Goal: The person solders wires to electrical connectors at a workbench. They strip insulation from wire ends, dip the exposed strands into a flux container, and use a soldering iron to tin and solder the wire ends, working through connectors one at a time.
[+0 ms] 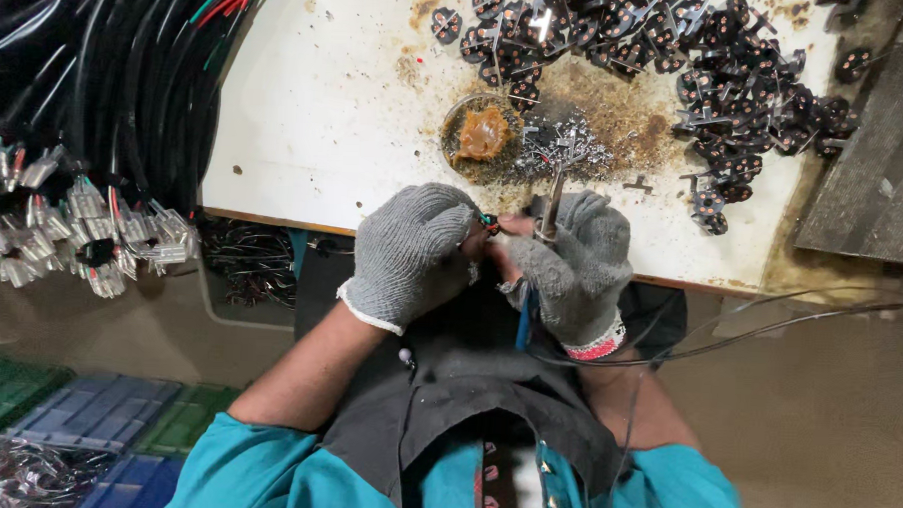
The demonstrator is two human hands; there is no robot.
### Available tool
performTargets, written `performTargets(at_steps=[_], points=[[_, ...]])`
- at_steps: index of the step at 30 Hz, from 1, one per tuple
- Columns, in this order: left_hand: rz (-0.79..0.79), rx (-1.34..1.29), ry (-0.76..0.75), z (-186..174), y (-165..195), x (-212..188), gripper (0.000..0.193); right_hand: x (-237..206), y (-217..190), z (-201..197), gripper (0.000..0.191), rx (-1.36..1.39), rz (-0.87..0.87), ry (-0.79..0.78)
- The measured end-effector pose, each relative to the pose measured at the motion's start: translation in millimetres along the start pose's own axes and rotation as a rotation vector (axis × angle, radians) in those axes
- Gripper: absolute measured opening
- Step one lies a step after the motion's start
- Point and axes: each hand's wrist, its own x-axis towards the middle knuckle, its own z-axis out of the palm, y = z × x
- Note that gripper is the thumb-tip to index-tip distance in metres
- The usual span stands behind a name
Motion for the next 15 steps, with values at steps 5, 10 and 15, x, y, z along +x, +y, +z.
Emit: performTargets(at_steps=[5,10,15], points=[[0.002,0.066,-0.013,-0.8,1.4,3.7,0.014,-8.3,0.0,-18.0,0.046,-0.242,0.012,-0.198],[0.023,-0.006,-0.053,-6.2,-1.7,7.1,0.02,-27.6,14.4,-16.4,0.041,0.017,-0.064,-0.128],[0.006,-0.013,-0.03,-7.1,-2.5,9.6,0.019,-41.8,28.4,-9.5,0.013,0.051,-0.175,-0.106]])
